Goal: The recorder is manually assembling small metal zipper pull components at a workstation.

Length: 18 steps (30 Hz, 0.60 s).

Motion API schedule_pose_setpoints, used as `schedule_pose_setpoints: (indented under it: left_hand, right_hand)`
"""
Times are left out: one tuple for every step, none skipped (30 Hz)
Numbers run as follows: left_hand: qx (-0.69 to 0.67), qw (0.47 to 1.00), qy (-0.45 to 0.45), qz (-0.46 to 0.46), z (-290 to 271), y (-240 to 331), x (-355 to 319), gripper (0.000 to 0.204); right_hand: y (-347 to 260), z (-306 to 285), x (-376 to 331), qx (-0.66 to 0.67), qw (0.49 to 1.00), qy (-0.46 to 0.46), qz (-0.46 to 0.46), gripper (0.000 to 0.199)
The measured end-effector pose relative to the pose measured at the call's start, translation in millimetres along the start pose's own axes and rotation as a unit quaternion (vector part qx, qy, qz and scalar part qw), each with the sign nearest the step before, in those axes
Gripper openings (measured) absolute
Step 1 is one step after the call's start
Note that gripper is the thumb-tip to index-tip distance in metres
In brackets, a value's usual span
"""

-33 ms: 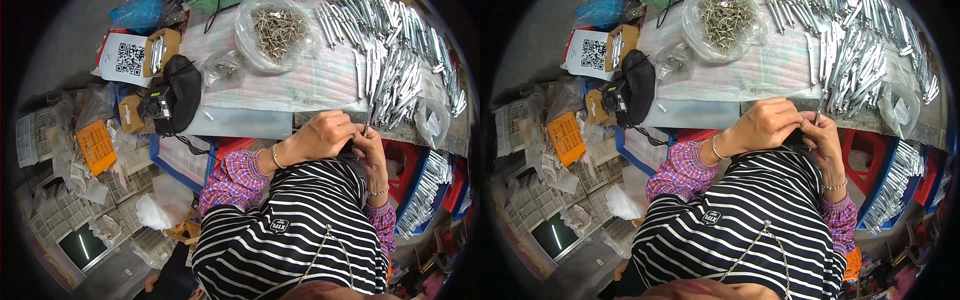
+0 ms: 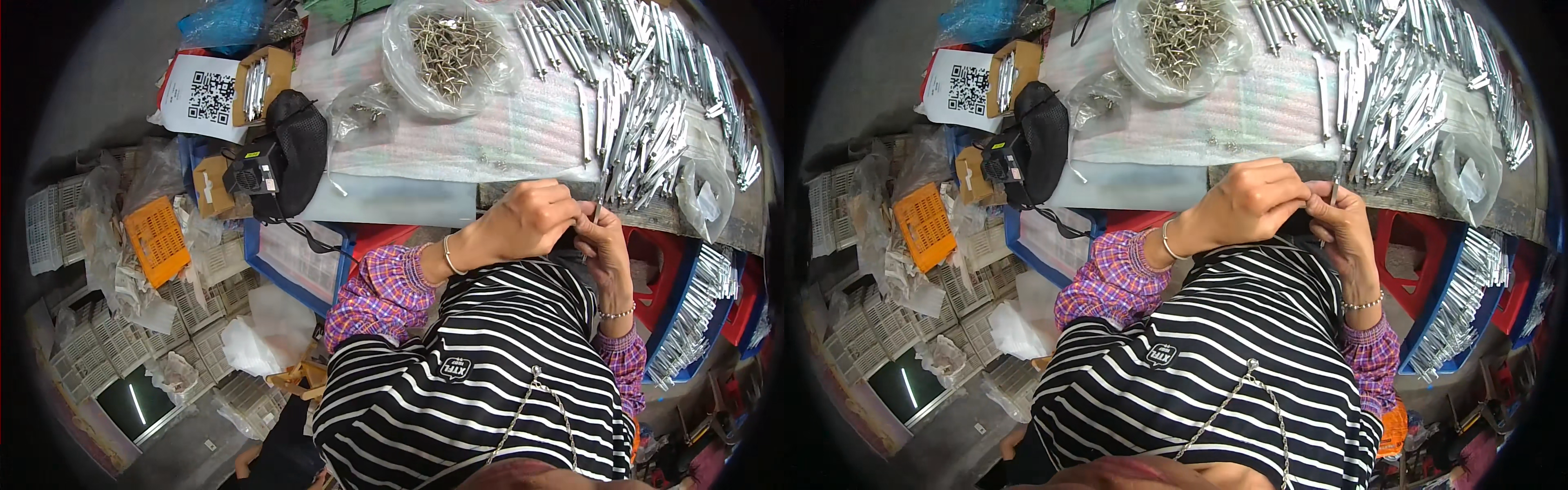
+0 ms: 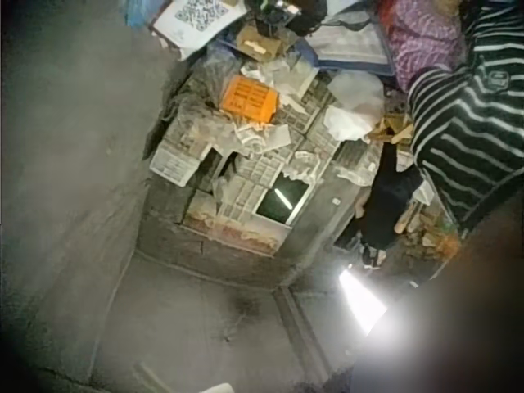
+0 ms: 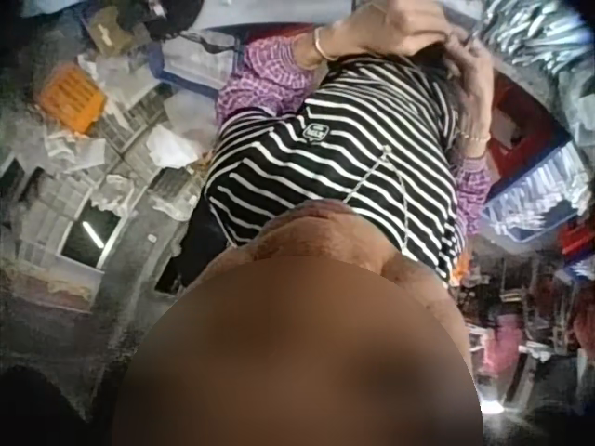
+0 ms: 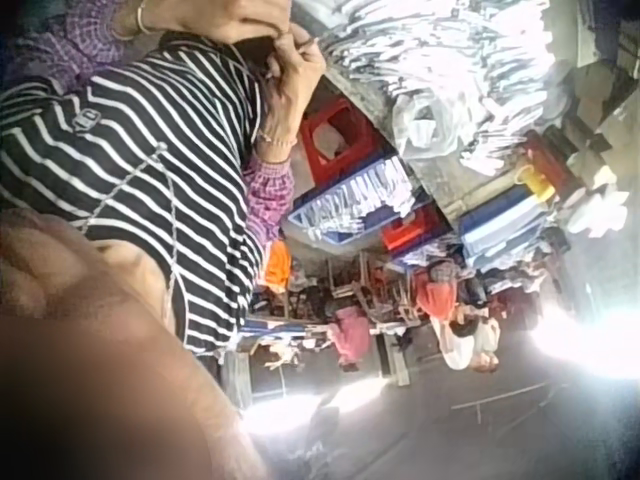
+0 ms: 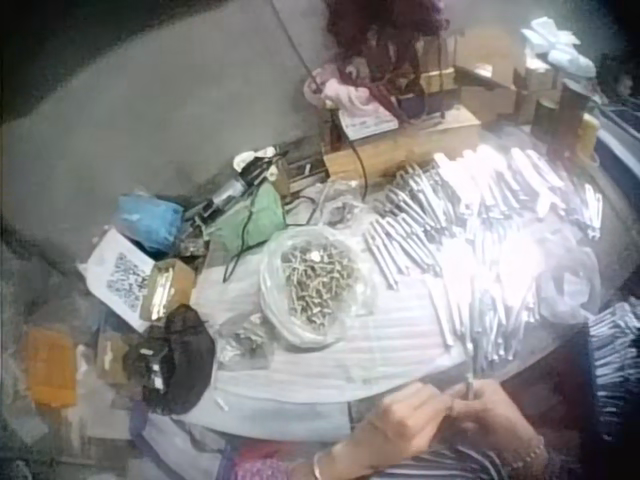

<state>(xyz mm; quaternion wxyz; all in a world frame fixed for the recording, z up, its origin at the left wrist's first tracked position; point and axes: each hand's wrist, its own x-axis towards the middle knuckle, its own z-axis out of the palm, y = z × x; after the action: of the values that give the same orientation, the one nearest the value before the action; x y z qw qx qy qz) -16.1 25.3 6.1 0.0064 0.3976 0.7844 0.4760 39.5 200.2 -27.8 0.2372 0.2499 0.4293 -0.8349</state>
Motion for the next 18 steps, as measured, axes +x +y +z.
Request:
schedule_pose_setpoints:
  left_hand:
    - [-0.019,1.0,0.014,-0.007,1,0,0,0.011]
    - [-0.037,0.999,0.029,-0.014,2,0,0,0.011]
    - [-0.038,0.999,0.029,-0.015,2,-1,0,0.011]
    - [-0.056,0.998,0.031,-0.019,2,-2,1,0.011]
    - [-0.074,0.996,0.034,-0.023,2,-3,2,0.011]
    - [-0.092,0.994,0.042,-0.034,2,-3,2,0.011]
    - [-0.1,0.994,0.036,-0.03,2,-3,3,0.011]
    - [-0.107,0.991,0.043,-0.064,1,-3,5,0.011]
    - [-0.115,0.987,0.047,-0.098,-1,-3,6,0.011]
    - [-0.123,0.984,0.037,-0.125,-2,-5,8,0.01]
    - [-0.13,0.979,0.027,-0.153,-4,-7,7,0.009]
    - [-0.165,0.965,0.017,-0.205,-5,-12,4,0.009]
    - [-0.195,0.946,0.006,-0.257,-7,-13,0,0.008]
    - [-0.253,0.922,0.004,-0.294,-8,-11,0,0.008]
    - [-0.305,0.892,0.003,-0.334,-12,-8,1,0.008]
    - [-0.334,0.88,0.007,-0.338,-12,-10,1,0.009]
    - [-0.359,0.867,0.014,-0.345,-13,-13,0,0.01]
    - [-0.382,0.847,0.011,-0.369,-12,-14,0,0.014]
  right_hand:
    - [-1,1,-1,0.0,1.0,0.001,0.0,0.018]
    - [-2,2,-2,0.0,1.0,-0.002,0.0,0.018]
    - [-3,2,-3,-0.001,1.0,-0.005,-0.001,0.018]
    - [-3,2,-4,-0.001,1.0,-0.003,-0.001,0.018]
    - [-3,2,-5,0.001,1.0,-0.007,-0.009,0.018]
    - [-4,2,-6,0.003,1.0,-0.009,-0.017,0.018]
    - [-3,0,-6,0.006,1.0,0.001,-0.021,0.018]
    - [-3,0,-7,0.003,1.0,0.01,-0.012,0.019]
    - [-4,0,-8,0.001,1.0,0.022,-0.005,0.019]
    - [-5,0,-9,0.011,1.0,0.016,0.002,0.021]
    - [-4,-2,-6,0.026,0.999,0.011,0.015,0.022]
    - [-6,5,-8,0.035,0.999,0.027,0.009,0.023]
    - [-8,5,-9,0.051,0.998,0.015,0.017,0.023]
    - [-6,4,-8,0.063,0.998,0.013,0.021,0.023]
    - [-5,3,-6,0.083,0.996,-0.005,0.02,0.023]
    - [-5,3,-7,0.094,0.995,-0.001,0.015,0.022]
    - [-4,4,-7,0.105,0.994,-0.003,0.012,0.022]
    - [-4,2,-10,0.107,0.994,0.01,0.006,0.022]
